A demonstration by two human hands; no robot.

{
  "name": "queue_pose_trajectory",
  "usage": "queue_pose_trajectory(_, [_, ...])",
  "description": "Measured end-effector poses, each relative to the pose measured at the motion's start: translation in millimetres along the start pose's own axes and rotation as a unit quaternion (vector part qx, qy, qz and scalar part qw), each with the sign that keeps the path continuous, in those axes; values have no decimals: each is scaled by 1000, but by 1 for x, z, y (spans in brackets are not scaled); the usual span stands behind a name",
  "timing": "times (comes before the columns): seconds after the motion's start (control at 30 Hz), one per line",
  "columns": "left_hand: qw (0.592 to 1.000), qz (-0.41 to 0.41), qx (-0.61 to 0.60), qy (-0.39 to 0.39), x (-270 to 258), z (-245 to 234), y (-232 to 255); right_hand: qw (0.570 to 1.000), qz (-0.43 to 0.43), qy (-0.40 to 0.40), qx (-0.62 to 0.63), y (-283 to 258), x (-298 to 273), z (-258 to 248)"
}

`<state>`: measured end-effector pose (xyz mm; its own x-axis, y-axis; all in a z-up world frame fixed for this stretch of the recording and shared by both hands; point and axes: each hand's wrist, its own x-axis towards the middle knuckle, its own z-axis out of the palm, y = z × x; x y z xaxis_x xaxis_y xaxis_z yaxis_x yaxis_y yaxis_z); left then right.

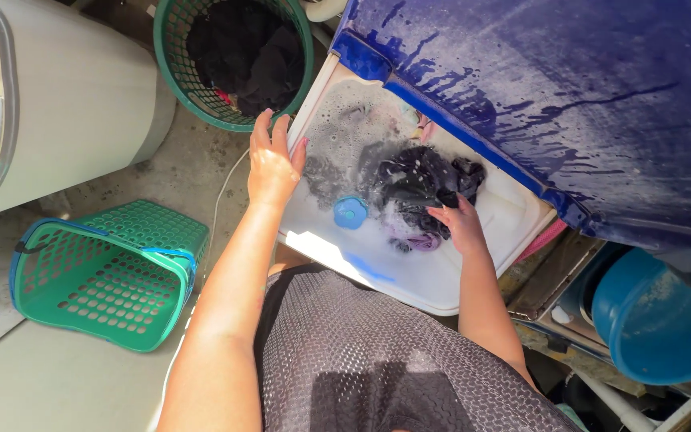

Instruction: The person washes clothes in a tub of soapy water by scrubbing and wringing the garments by hand.

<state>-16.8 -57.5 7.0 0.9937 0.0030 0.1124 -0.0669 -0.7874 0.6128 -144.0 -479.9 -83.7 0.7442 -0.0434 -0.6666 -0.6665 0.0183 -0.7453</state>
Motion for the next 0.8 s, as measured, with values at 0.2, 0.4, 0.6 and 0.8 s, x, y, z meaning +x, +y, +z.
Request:
queue_pose_trajectory(0.2, [982,133,107,76,-5,-7,8,993,-42,8,110,-107,-71,42])
queue_pose_trajectory(0.4, [944,217,-161,-190,-60,49,76,984,-145,-37,93,-197,-148,69])
queue_pose_trajectory(0.6, [939,-2,-244,-242,-63,143,102,952,-248,13,178,-229,-223,51])
queue_pose_trajectory(0.8, [952,51,-201,-225,-33,75,145,972,-198,113,48,-144,-178,-9])
